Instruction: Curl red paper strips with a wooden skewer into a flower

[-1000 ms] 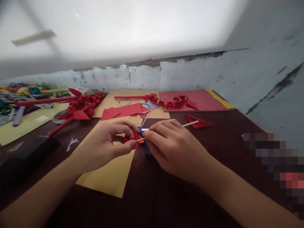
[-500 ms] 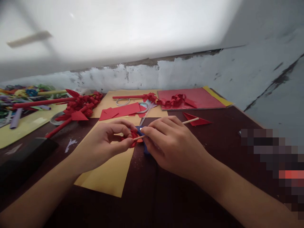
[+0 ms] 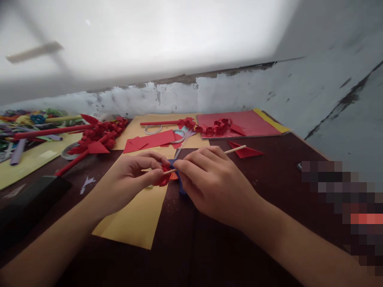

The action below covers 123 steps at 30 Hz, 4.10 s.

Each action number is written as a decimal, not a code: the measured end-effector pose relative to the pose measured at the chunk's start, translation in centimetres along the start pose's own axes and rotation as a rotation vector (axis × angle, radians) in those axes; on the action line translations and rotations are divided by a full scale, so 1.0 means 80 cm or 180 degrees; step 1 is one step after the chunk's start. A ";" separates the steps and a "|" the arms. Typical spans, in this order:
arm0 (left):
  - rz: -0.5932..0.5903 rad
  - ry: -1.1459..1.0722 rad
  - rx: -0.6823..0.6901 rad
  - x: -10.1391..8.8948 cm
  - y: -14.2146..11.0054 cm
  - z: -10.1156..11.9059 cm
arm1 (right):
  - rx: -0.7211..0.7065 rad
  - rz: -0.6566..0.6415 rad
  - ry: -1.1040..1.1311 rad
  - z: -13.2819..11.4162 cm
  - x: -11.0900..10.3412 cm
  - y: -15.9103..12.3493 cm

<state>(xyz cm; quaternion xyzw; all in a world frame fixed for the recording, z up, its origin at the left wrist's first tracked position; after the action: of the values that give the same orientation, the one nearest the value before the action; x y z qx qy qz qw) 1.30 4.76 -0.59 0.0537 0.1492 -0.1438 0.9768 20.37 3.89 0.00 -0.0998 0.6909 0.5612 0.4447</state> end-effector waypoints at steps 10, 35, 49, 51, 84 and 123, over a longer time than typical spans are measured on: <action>0.0006 -0.0019 -0.0032 -0.002 -0.001 -0.002 | -0.0114 0.0009 0.0147 0.004 0.003 0.000; -0.0115 -0.0386 -0.0214 -0.006 0.004 -0.009 | -0.0047 0.0349 -0.0292 0.003 -0.005 0.000; -0.0445 -0.1263 -0.0700 -0.001 0.003 -0.023 | -0.0022 0.0375 -0.0373 0.001 -0.006 0.000; -0.0428 -0.1248 -0.0716 -0.001 0.002 -0.022 | -0.0015 0.0363 -0.0354 0.001 -0.007 0.000; -0.0286 -0.0847 -0.0540 -0.003 0.001 -0.019 | -0.0006 0.0273 -0.0279 0.003 -0.006 0.000; 0.0017 -0.0215 -0.0270 -0.007 0.002 -0.004 | -0.0279 0.0151 -0.0233 -0.004 -0.012 0.000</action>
<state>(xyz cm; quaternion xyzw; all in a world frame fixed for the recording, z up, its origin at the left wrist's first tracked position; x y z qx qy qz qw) 0.75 5.12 -0.73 0.0078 0.1220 -0.1365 0.9831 20.79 3.29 0.69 -0.0822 0.6511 0.6046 0.4514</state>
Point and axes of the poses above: each hand's wrist, its own y-axis towards the middle knuckle, its own x-axis out of the palm, z = x × y, the point moved 4 cm from there along y, towards the middle knuckle, and after that the axes turned 3 degrees about -x, right-handed, at the moved point
